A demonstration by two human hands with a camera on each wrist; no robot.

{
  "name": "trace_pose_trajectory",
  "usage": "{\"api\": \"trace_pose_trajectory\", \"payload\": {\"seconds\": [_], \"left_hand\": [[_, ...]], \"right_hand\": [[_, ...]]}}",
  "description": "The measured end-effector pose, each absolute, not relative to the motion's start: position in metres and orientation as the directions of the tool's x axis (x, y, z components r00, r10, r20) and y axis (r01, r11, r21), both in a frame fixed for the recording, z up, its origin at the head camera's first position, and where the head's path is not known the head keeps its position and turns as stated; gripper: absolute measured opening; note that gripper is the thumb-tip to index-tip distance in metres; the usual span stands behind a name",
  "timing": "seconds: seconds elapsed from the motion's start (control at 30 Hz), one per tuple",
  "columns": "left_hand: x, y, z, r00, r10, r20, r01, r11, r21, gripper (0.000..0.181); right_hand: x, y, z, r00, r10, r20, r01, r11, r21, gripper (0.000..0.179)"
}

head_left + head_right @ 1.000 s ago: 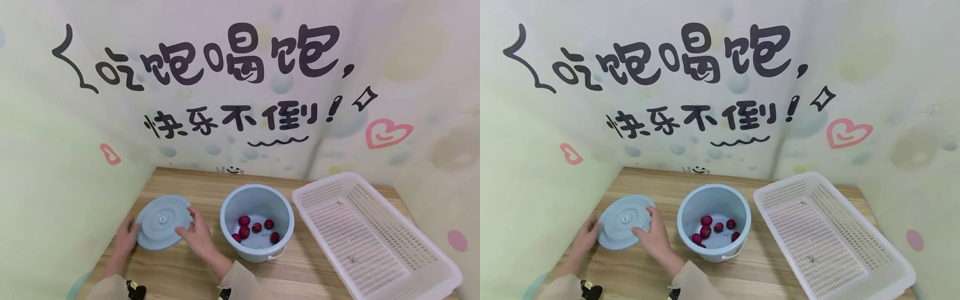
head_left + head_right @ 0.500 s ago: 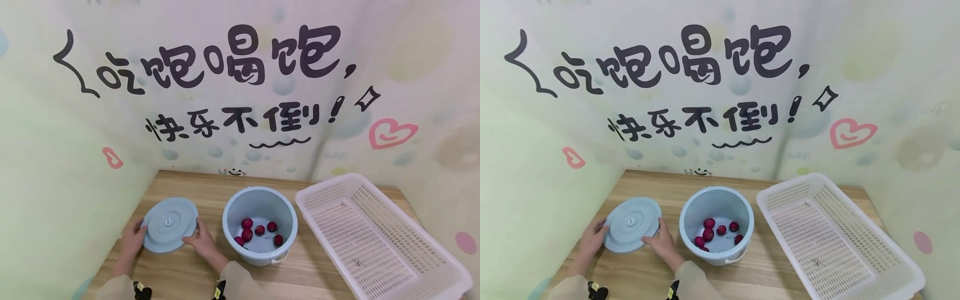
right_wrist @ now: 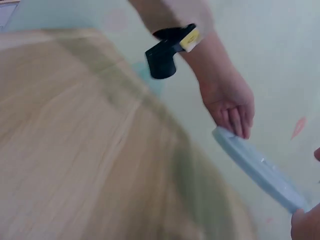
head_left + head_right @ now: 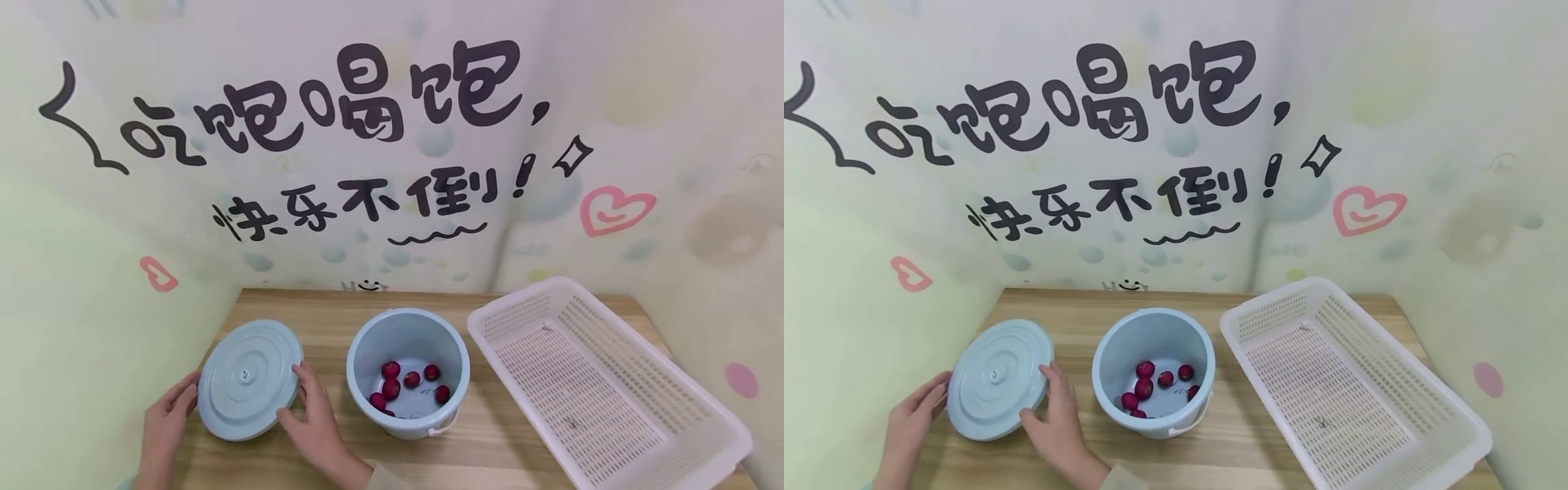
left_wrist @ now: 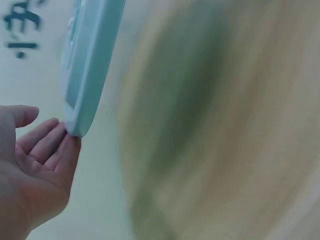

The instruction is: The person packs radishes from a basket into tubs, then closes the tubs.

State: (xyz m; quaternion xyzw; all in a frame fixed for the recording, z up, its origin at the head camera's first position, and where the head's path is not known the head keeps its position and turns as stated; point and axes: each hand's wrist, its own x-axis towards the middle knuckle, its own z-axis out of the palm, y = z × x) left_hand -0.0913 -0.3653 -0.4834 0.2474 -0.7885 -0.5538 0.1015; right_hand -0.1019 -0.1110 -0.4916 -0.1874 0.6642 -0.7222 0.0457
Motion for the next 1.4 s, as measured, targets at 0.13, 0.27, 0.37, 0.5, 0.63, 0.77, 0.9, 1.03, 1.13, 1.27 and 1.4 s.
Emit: {"api": "trace_pose_trajectory", "payload": {"seconds": [0.13,0.27,0.37,0.5,0.63,0.77,0.9,1.03,1.13,1.27,1.4], "left_hand": [[-0.084,-0.356,-0.448,-0.908,-0.417,-0.031,-0.135,0.224,0.965,0.058],[-0.080,-0.336,-0.416,-0.942,-0.329,0.072,0.023,0.149,0.989,0.046],[-0.078,-0.314,-0.398,-0.953,-0.274,0.127,0.100,0.110,0.989,0.040],[-0.082,-0.274,-0.384,-0.962,-0.219,0.161,0.106,0.240,0.965,0.045],[-0.087,-0.230,-0.380,-0.976,-0.157,0.153,0.088,0.359,0.929,0.048],[-0.091,-0.196,-0.386,-0.987,-0.097,0.126,0.087,0.333,0.939,0.049],[-0.094,-0.174,-0.397,-0.994,-0.078,0.072,0.043,0.323,0.945,0.050],[-0.093,-0.156,-0.408,-0.998,-0.068,0.003,-0.019,0.308,0.951,0.052],[-0.089,-0.145,-0.415,-0.999,-0.051,0.001,-0.015,0.309,0.951,0.052],[-0.085,-0.139,-0.421,-0.998,-0.026,0.054,0.042,0.340,0.940,0.050],[-0.085,-0.142,-0.421,-0.997,-0.001,0.073,0.066,0.416,0.907,0.050]], "right_hand": [[-0.094,-0.093,-0.455,-0.904,-0.287,0.315,-0.316,-0.047,-0.948,0.061],[-0.096,-0.060,-0.420,-0.894,-0.295,0.338,-0.330,-0.078,-0.941,0.063],[-0.102,-0.030,-0.402,-0.895,-0.298,0.331,-0.292,-0.169,-0.942,0.065],[-0.108,0.011,-0.392,-0.917,-0.260,0.302,-0.265,-0.169,-0.949,0.065],[-0.112,0.049,-0.393,-0.943,-0.201,0.266,-0.251,-0.099,-0.963,0.061],[-0.114,0.081,-0.398,-0.963,-0.151,0.224,-0.221,-0.038,-0.975,0.058],[-0.113,0.105,-0.402,-0.981,-0.125,0.152,-0.157,0.034,-0.987,0.056],[-0.111,0.123,-0.409,-0.990,-0.102,0.099,-0.110,0.107,-0.988,0.056],[-0.108,0.135,-0.416,-0.993,-0.085,0.083,-0.096,0.156,-0.983,0.055],[-0.105,0.148,-0.423,-0.994,-0.094,0.059,-0.076,0.188,-0.979,0.053],[-0.109,0.162,-0.423,-0.986,-0.152,0.066,-0.098,0.211,-0.973,0.053]]}}
